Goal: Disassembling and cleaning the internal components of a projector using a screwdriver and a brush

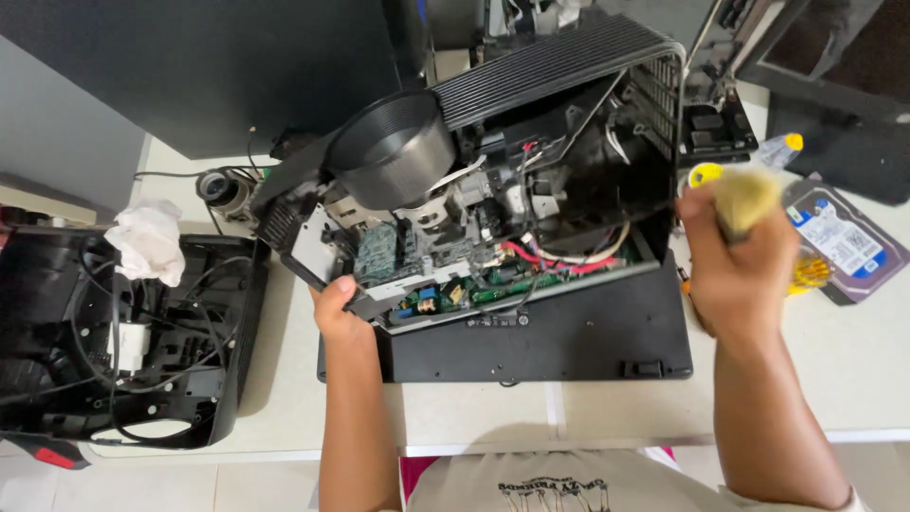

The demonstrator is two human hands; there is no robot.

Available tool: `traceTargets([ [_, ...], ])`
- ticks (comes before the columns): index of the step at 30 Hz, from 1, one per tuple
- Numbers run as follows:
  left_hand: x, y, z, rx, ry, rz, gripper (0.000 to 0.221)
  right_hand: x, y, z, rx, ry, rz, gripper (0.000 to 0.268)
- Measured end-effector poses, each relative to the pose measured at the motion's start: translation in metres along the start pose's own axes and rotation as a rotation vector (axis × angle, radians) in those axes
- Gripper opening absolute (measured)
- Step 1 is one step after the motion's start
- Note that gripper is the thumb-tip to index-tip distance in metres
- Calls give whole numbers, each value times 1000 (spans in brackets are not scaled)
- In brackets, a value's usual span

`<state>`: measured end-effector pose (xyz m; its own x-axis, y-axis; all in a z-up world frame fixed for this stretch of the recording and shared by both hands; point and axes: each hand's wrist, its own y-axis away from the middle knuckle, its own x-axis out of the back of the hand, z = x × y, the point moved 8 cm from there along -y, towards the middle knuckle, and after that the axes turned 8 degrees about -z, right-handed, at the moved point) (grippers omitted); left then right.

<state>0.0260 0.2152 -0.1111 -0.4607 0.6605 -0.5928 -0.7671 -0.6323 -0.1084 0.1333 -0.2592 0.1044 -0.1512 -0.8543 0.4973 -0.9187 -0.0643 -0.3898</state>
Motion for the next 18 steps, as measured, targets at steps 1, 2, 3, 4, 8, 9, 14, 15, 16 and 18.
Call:
traceTargets([
  [1,2,-4,-3,-24,50,-102,83,10,16,-6,29,203,-6,9],
  [2,4,-7,-5,-49,101,-204,81,18,31,-13,58,403,-15,22],
  [3,-18,-9,5,-53,104,-207,81,21,37,-11,61,403,-10,22],
  [4,-56,-7,25,-165,92,-425,85,23,42,4,-95,301,-42,13],
  [8,-81,13,20,-108,-84,-491,79,21,63,42,-554,-103,18,10],
  [9,-94,16,21,-110,-88,-490,79,22,66,57,-554,-107,16,10],
  [14,-158,31,39,-324,-164,-642,63,28,53,100,-370,-420,137,12],
  [15,-158,33,35,-330,-165,-641,63,29,54,95,-366,-423,135,12],
  [16,-159,34,29,-325,-263,-628,71,36,51,78,-239,-250,151,12],
  [18,-162,33,23,-317,-357,-610,79,43,52,69,-111,-73,165,13],
])
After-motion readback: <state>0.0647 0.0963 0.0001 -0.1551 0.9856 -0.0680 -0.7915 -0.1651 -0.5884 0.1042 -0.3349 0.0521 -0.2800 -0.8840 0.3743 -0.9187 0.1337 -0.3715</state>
